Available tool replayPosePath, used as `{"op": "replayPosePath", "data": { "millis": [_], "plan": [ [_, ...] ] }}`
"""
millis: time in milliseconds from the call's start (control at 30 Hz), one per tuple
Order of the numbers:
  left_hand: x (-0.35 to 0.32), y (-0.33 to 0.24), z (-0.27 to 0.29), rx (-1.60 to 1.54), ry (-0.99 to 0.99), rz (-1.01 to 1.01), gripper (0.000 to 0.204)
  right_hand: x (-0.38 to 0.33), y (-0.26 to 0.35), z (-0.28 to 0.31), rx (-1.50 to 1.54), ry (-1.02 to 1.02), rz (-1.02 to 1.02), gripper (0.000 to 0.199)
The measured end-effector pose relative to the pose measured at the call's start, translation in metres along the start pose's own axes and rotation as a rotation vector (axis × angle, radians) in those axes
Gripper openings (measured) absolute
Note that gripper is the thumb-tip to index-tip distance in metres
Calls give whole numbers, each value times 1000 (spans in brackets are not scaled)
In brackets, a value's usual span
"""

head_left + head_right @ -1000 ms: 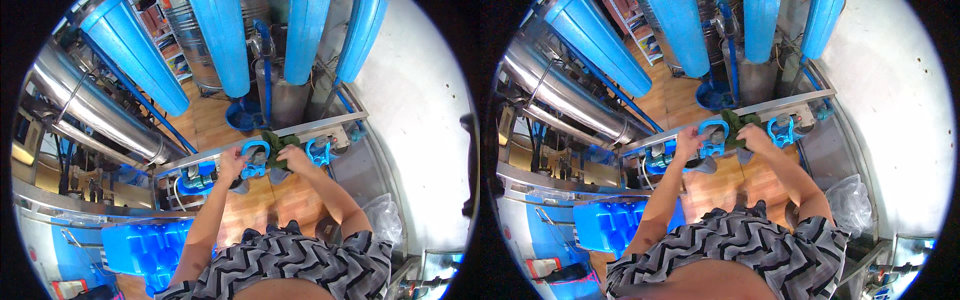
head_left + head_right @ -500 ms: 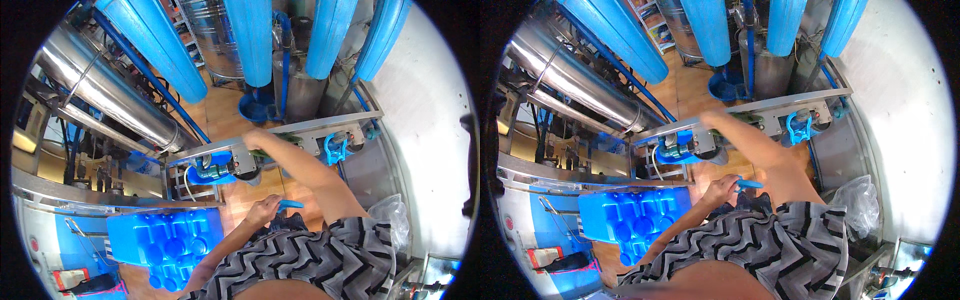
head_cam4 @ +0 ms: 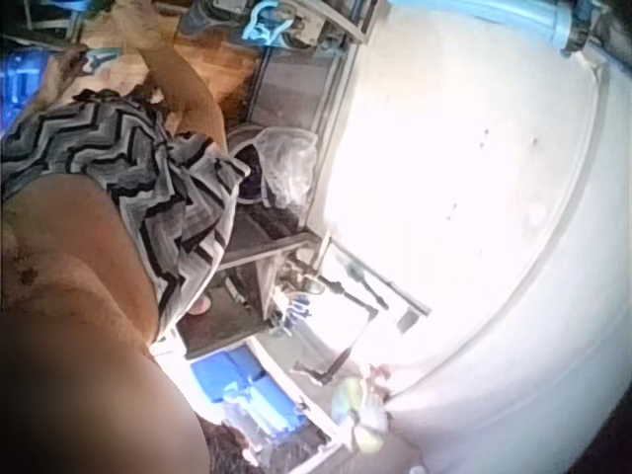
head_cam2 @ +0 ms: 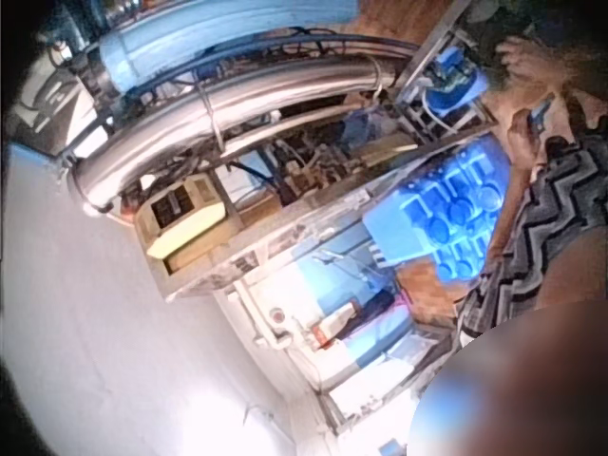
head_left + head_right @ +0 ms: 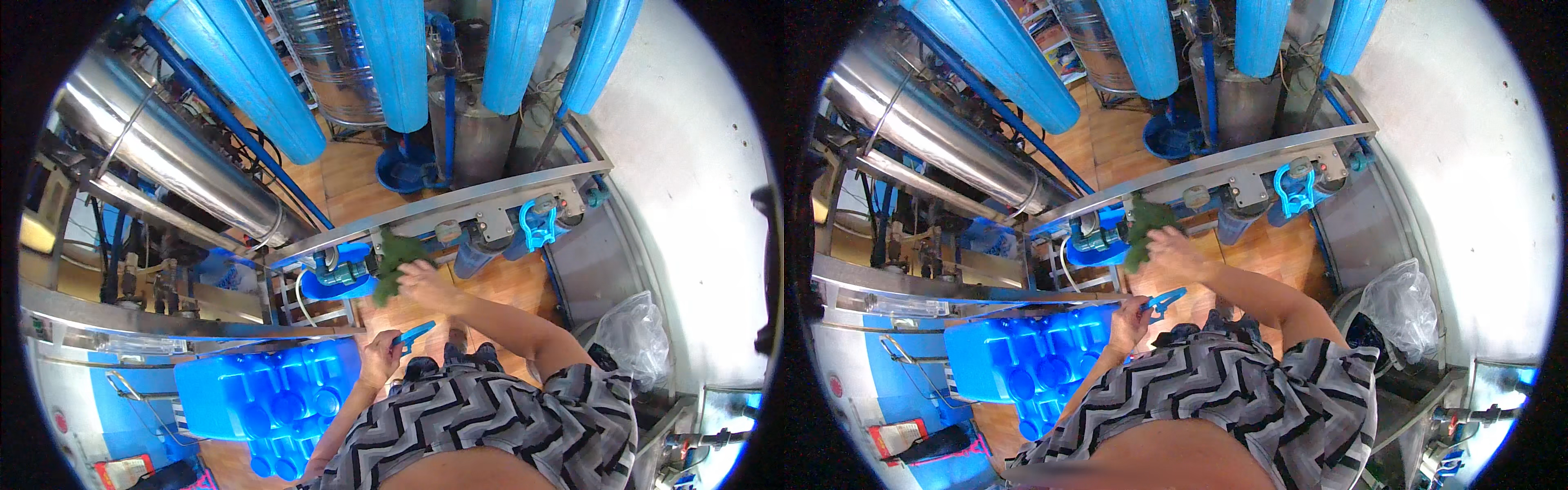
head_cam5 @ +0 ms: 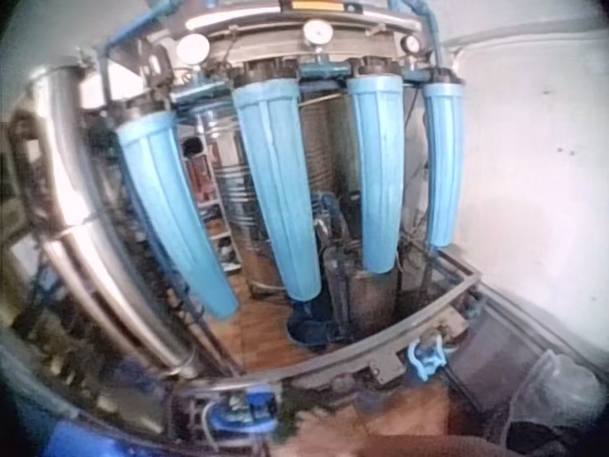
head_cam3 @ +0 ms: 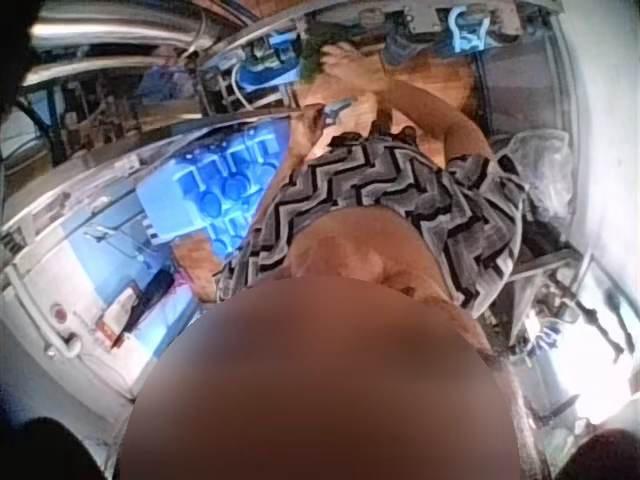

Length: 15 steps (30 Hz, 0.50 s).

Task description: The person washes a green cloth under running water at a sink, then uses it to wipe the stainless steel panels, gauges, and blue filter housings of a water purification system. The person moves around the equipment, wiping multiple surfaces and components.

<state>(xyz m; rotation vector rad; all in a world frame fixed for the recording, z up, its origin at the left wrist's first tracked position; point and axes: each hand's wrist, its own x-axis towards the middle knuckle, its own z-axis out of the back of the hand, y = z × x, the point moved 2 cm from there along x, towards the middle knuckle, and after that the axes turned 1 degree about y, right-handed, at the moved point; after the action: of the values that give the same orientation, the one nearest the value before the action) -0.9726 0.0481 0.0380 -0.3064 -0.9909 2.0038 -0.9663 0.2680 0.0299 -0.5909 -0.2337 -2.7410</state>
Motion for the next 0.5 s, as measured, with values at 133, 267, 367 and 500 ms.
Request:
{"op": "replayPosePath", "data": {
  "millis": [133, 267, 367, 500],
  "plan": [
    [-6, 3, 10, -2, -38, -2, 22, 7, -6, 42, 62, 105, -273, 17],
    [-18, 3, 18, -10, -45, 45, 22, 88, 5, 35, 274, -152, -125, 28],
    [-31, 3, 28, 7, -84, 82, 22, 157, 35, -20, 347, -16, -82, 38],
    [-59, 6, 43, 4, -178, 188, 21, 176, 69, -84, 120, 223, -265, 28]
  ]
}}
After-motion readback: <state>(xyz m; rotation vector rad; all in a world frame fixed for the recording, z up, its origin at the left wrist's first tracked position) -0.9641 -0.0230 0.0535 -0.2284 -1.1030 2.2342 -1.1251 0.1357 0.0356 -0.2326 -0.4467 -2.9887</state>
